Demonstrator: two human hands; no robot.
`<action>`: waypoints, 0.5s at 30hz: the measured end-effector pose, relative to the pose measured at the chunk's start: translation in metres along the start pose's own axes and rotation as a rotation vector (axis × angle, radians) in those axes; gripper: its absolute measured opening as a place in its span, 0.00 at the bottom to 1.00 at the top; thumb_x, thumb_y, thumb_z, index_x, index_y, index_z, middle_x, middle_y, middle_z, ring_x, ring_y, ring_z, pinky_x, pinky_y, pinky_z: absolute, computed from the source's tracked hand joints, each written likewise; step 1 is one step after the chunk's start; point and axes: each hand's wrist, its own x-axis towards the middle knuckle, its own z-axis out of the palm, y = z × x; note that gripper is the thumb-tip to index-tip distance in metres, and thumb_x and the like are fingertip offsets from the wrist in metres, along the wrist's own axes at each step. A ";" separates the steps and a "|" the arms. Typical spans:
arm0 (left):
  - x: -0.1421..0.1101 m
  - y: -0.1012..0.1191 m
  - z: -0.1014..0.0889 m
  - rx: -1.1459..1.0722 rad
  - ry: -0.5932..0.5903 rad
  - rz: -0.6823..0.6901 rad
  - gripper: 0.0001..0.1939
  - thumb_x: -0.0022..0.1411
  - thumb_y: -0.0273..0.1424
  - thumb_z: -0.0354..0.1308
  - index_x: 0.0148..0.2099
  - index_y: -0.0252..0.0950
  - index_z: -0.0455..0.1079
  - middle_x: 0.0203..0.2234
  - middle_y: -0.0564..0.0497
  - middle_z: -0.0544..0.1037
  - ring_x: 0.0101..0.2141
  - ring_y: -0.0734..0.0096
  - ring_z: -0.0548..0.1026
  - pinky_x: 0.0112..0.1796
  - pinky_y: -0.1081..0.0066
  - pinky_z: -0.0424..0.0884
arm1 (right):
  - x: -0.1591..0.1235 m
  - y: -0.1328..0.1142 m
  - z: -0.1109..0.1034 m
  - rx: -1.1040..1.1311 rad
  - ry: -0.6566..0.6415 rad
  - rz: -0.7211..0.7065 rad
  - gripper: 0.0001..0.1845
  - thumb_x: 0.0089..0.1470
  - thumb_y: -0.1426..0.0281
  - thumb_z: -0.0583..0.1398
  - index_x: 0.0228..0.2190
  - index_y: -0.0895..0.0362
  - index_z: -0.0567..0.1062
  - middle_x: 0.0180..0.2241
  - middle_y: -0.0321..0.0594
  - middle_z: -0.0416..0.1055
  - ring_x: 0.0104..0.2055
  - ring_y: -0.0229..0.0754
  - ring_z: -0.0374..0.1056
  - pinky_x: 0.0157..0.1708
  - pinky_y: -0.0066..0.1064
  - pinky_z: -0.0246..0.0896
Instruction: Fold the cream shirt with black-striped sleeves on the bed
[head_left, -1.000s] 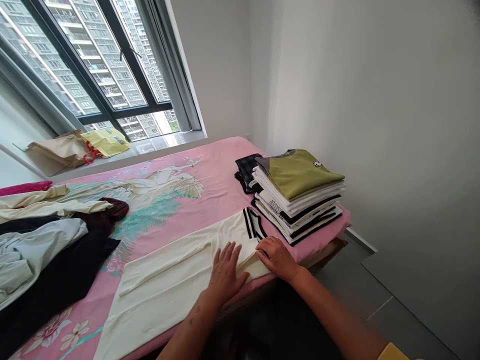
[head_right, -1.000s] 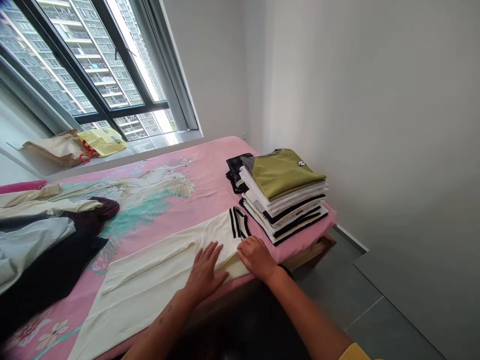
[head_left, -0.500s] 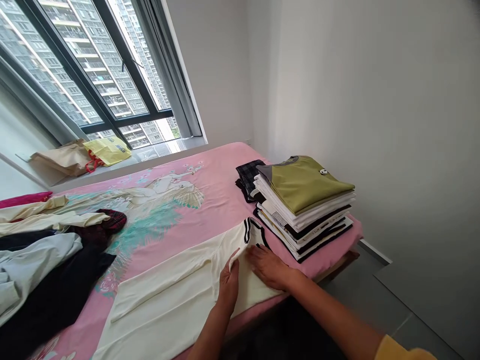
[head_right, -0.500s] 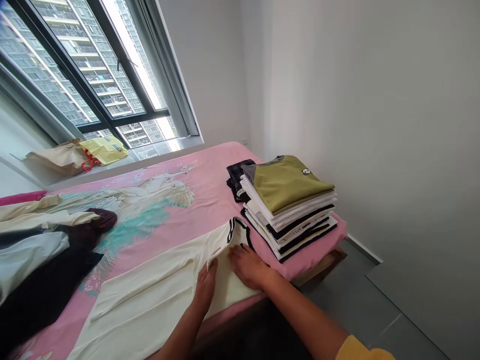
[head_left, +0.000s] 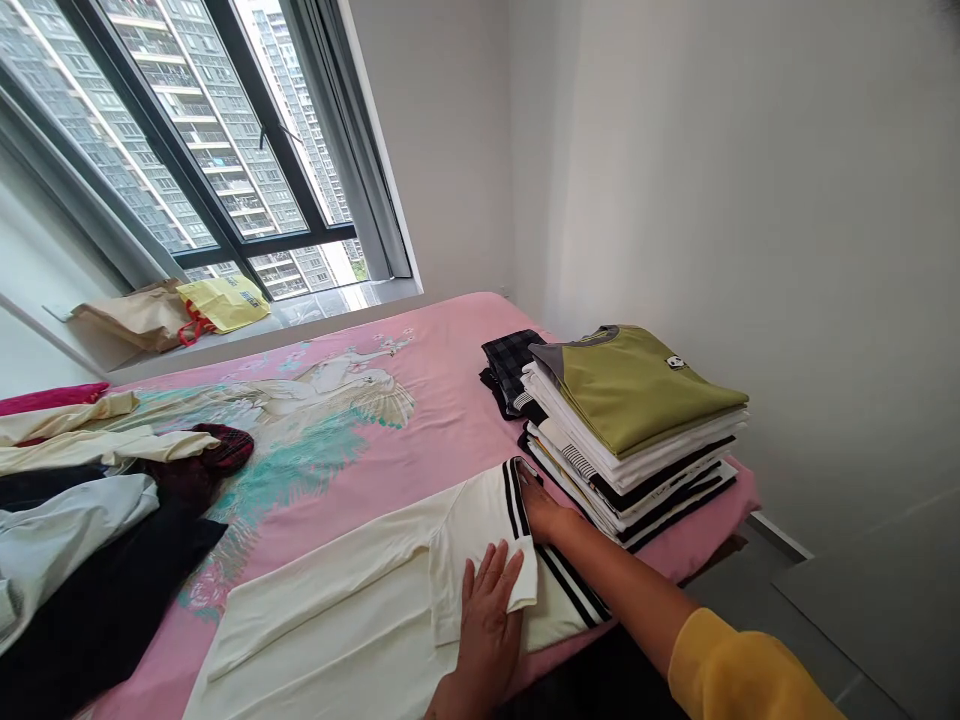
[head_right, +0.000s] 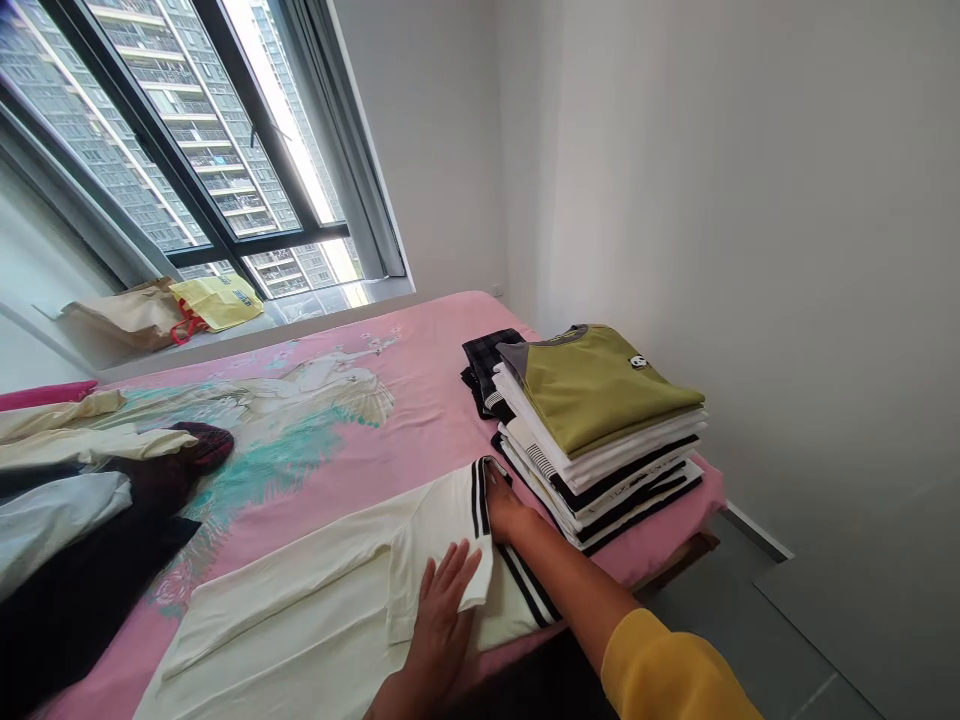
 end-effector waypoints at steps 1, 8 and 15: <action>-0.001 0.001 0.003 0.039 -0.006 0.008 0.31 0.61 0.26 0.47 0.64 0.50 0.50 0.63 0.51 0.55 0.62 0.60 0.52 0.59 0.45 0.49 | -0.002 0.002 0.001 -0.020 -0.036 -0.010 0.29 0.52 0.65 0.58 0.56 0.54 0.63 0.59 0.46 0.58 0.63 0.48 0.49 0.64 0.44 0.35; -0.001 0.015 0.003 0.190 0.030 0.050 0.30 0.63 0.36 0.48 0.65 0.50 0.47 0.63 0.51 0.53 0.62 0.55 0.51 0.59 0.45 0.48 | -0.011 0.011 0.012 -0.084 -0.016 0.104 0.35 0.47 0.75 0.55 0.58 0.58 0.59 0.62 0.51 0.51 0.66 0.56 0.38 0.61 0.57 0.32; 0.000 0.027 0.004 0.188 0.041 0.023 0.29 0.62 0.43 0.47 0.65 0.50 0.49 0.63 0.50 0.54 0.62 0.51 0.51 0.58 0.40 0.45 | -0.004 0.008 0.002 -0.012 0.246 0.340 0.28 0.53 0.79 0.44 0.56 0.69 0.59 0.56 0.58 0.60 0.60 0.50 0.53 0.59 0.47 0.49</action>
